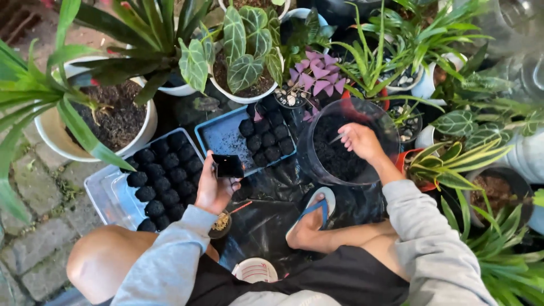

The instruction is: Filling small black polybags with soil using a spoon for plant propagation.

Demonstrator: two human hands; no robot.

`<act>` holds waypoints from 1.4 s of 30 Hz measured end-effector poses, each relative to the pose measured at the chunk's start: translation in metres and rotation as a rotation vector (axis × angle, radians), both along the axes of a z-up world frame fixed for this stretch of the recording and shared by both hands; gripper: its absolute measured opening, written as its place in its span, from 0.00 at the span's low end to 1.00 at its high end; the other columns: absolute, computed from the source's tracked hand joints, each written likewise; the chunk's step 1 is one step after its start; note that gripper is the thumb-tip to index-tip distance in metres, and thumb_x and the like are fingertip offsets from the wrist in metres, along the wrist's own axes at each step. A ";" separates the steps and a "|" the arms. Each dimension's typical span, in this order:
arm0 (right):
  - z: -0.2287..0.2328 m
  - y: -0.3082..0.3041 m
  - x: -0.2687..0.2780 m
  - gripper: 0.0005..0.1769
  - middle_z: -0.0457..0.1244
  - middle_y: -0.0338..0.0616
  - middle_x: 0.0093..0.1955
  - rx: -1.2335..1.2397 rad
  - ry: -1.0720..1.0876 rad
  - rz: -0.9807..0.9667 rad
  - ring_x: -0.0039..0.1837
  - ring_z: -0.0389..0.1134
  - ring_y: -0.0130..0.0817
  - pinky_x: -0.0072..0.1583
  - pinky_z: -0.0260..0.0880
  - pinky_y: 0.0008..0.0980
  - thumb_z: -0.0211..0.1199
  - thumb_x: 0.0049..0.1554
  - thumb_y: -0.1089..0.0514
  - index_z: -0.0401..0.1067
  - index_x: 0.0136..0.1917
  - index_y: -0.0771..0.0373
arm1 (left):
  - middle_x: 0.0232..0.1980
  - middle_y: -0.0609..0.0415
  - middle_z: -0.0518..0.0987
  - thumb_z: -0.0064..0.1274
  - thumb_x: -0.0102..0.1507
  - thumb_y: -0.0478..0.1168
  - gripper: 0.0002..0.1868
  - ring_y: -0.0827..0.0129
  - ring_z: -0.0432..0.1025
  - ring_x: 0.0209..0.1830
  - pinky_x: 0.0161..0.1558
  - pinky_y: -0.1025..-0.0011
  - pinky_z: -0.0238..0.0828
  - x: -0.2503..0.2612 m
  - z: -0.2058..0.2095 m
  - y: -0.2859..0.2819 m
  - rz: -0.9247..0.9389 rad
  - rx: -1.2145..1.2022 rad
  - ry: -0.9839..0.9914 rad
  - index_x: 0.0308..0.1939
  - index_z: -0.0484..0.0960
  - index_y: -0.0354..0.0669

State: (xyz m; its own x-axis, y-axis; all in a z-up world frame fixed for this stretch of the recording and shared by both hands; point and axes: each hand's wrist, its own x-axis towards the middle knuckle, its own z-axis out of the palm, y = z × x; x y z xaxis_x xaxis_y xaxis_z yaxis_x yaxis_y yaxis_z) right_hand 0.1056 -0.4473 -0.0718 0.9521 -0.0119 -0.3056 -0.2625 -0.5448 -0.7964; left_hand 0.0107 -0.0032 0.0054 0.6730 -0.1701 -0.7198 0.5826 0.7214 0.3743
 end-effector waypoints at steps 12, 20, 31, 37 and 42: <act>0.036 -0.018 0.006 0.18 0.66 0.54 0.38 0.211 -0.033 -0.228 0.34 0.67 0.28 0.34 0.75 0.24 0.44 0.67 0.65 0.75 0.58 0.68 | 0.31 0.46 0.81 0.53 0.64 0.67 0.27 0.50 0.75 0.23 0.26 0.65 0.63 0.002 -0.007 -0.003 0.067 0.032 0.037 0.31 0.73 0.47; 0.083 -0.024 0.000 0.18 0.64 0.47 0.36 0.265 -0.151 -0.365 0.33 0.63 0.24 0.31 0.68 0.19 0.42 0.69 0.61 0.74 0.57 0.66 | 0.29 0.53 0.77 0.53 0.65 0.64 0.23 0.47 0.75 0.22 0.26 0.65 0.65 0.001 -0.019 -0.009 0.111 0.043 0.057 0.30 0.71 0.53; 0.191 0.099 -0.028 0.17 0.62 0.45 0.34 0.514 -0.214 -0.393 0.32 0.60 0.25 0.30 0.60 0.18 0.42 0.70 0.57 0.71 0.56 0.64 | 0.30 0.55 0.76 0.50 0.65 0.67 0.26 0.53 0.77 0.25 0.25 0.66 0.67 -0.001 -0.013 -0.026 0.089 0.052 0.043 0.33 0.75 0.50; 0.189 0.166 -0.036 0.17 0.61 0.49 0.31 0.652 -0.201 -0.238 0.29 0.60 0.28 0.27 0.60 0.22 0.43 0.68 0.58 0.72 0.54 0.68 | 0.33 0.43 0.82 0.48 0.65 0.70 0.32 0.54 0.79 0.26 0.24 0.66 0.70 0.001 -0.021 -0.026 0.069 0.008 0.047 0.37 0.79 0.43; 0.187 0.191 -0.041 0.18 0.62 0.52 0.32 0.649 -0.196 -0.134 0.29 0.61 0.30 0.27 0.61 0.23 0.45 0.70 0.57 0.72 0.53 0.70 | 0.32 0.38 0.80 0.52 0.64 0.67 0.31 0.51 0.79 0.25 0.24 0.62 0.72 0.001 -0.021 -0.024 0.128 -0.003 0.050 0.43 0.73 0.40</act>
